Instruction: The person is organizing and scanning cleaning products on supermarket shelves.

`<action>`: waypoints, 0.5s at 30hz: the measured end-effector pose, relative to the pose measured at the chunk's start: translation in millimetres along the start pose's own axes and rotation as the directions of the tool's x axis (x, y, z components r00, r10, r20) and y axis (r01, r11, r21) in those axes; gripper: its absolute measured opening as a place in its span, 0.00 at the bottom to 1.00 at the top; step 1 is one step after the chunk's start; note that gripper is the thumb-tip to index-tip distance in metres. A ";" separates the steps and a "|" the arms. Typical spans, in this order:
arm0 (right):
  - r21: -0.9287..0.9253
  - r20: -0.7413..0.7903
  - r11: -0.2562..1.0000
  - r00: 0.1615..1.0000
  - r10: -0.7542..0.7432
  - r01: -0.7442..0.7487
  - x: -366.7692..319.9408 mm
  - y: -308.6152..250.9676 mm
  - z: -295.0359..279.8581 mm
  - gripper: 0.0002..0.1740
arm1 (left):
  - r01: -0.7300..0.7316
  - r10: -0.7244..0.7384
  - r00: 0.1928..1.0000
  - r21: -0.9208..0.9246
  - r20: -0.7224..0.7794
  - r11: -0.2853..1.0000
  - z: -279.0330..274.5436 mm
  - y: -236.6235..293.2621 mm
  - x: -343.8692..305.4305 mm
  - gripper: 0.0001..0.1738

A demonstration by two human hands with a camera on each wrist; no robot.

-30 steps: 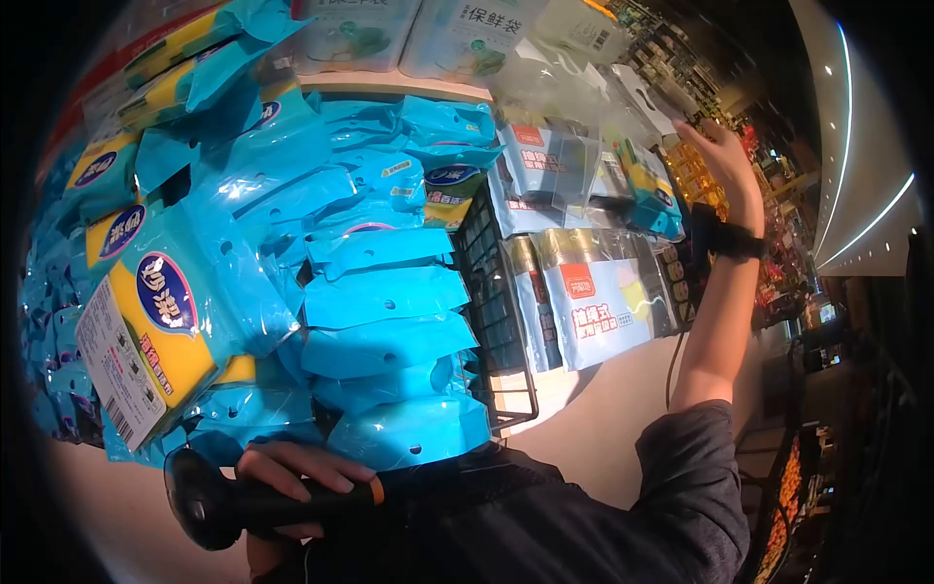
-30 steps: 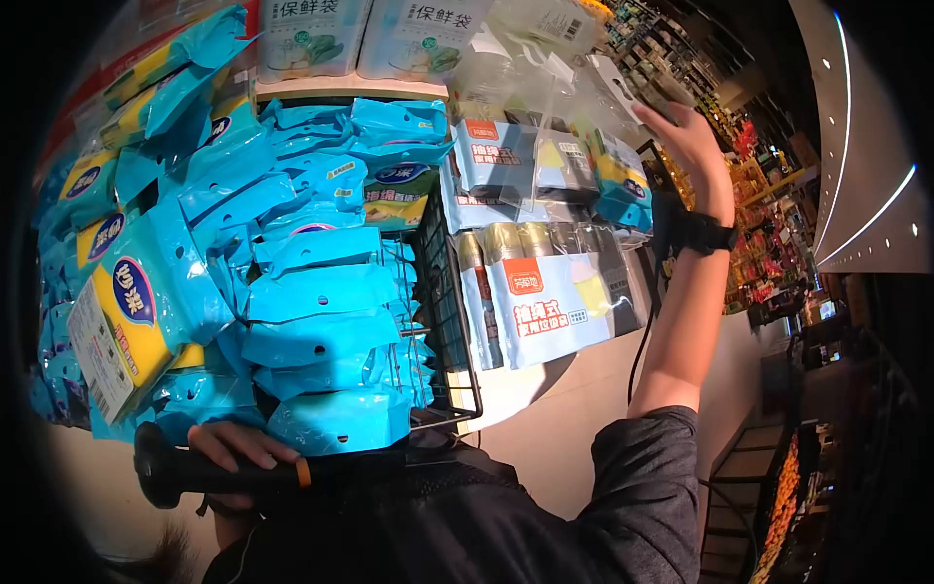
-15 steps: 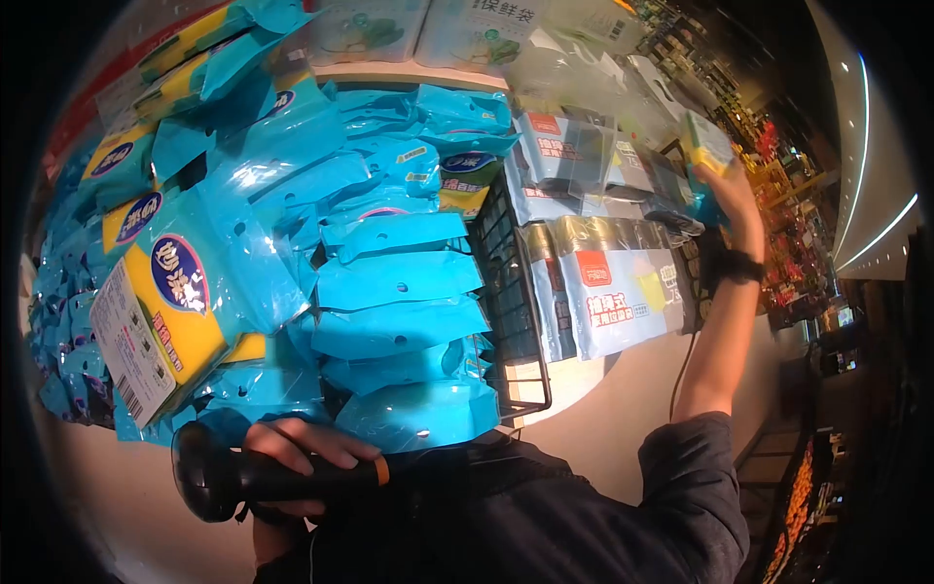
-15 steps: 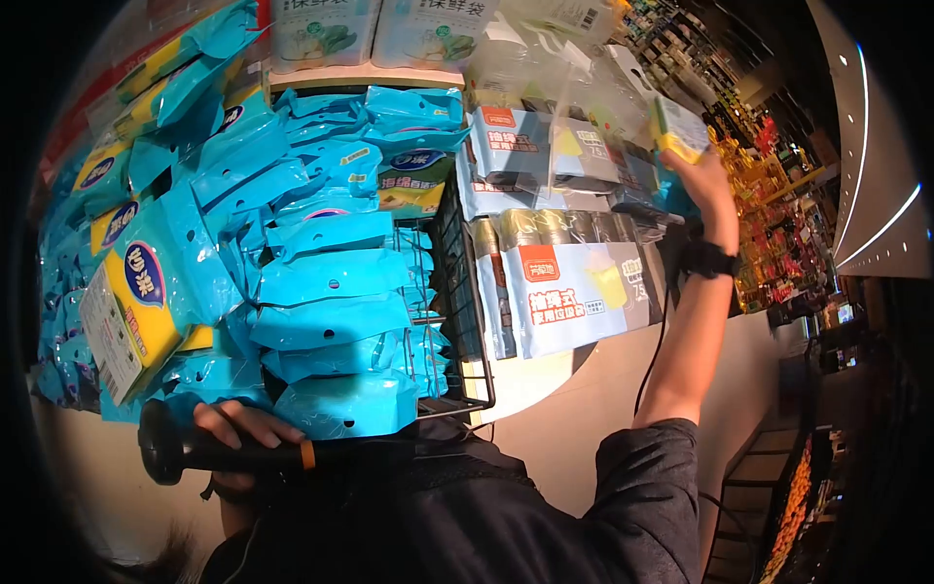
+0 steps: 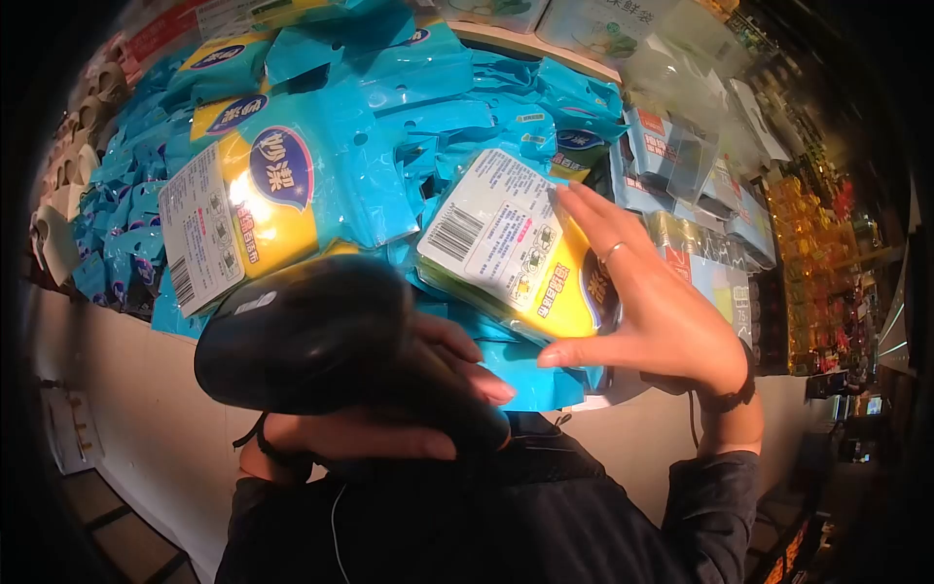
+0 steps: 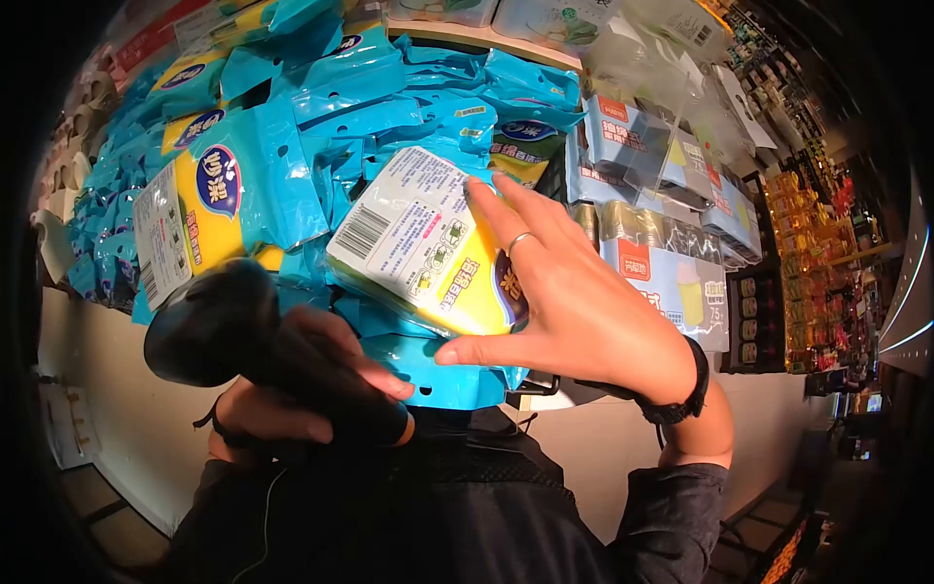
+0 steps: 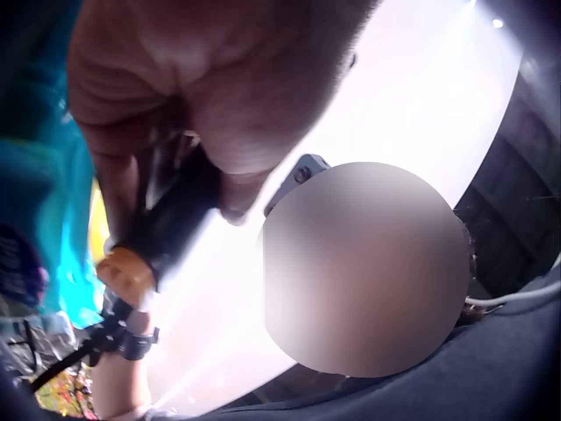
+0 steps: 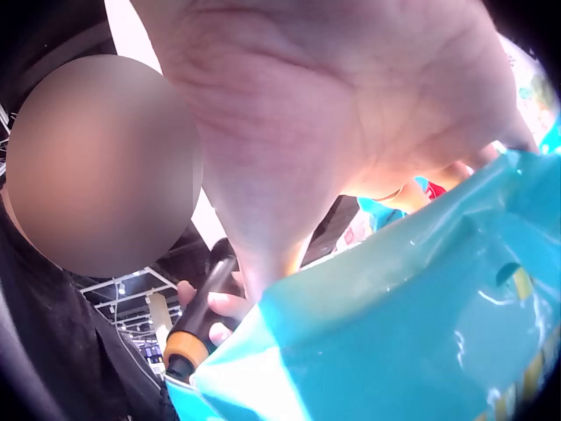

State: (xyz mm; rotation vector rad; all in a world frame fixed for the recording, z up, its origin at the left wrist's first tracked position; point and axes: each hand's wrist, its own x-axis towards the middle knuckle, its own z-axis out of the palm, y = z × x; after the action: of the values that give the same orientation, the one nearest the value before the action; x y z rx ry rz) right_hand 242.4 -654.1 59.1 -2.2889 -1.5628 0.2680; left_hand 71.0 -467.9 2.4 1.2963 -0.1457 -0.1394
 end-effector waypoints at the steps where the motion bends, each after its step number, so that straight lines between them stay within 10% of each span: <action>1: 0.002 0.004 1.000 1.000 -0.005 0.005 -4.2 -0.3 -6.1 0.55 | 0.040 -0.045 0.998 -0.123 -0.036 0.992 8.5 4.6 2.6 0.31; 3: 0.286 0.040 0.950 0.989 -0.144 0.127 -14.0 -5.8 -24.9 0.61 | -0.072 0.027 0.983 0.243 0.183 0.967 6.9 10.6 17.8 0.31; 5: 0.553 0.050 0.822 0.979 -0.198 0.138 -27.7 -16.3 -20.4 0.58 | -0.017 0.000 0.981 0.085 0.196 0.996 20.7 11.0 27.5 0.27; 7: 0.684 0.001 0.711 0.975 -0.224 0.163 -41.3 -20.4 -0.7 0.44 | -0.464 0.364 0.883 0.439 0.295 0.769 31.9 18.3 43.1 0.21; 9: 0.349 0.056 0.883 0.934 -0.353 0.313 -44.7 -24.5 -0.4 0.42 | -0.381 0.333 0.899 0.130 0.285 0.916 43.2 6.6 45.3 0.20; 11: 0.520 0.020 0.802 0.934 -0.357 0.295 -47.1 -28.4 11.0 0.33 | -0.410 0.316 0.897 0.318 0.309 0.855 47.1 1.6 49.5 0.18; 13: 0.975 -0.107 0.214 0.969 0.223 0.059 -43.9 -51.7 8.9 0.26 | -0.446 0.268 0.893 0.635 0.361 0.631 49.8 0.2 52.8 0.16; 15: 0.927 -0.370 0.069 0.928 0.029 0.368 -53.5 -19.2 1.7 0.22 | -0.489 0.408 0.865 0.668 0.291 0.561 51.6 0.5 55.3 0.15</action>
State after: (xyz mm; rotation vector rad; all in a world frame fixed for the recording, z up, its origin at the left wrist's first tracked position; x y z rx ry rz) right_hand 205.4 -697.1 62.8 -0.8884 -0.8725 0.6491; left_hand 115.8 -526.8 18.2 2.0117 -0.6828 0.3420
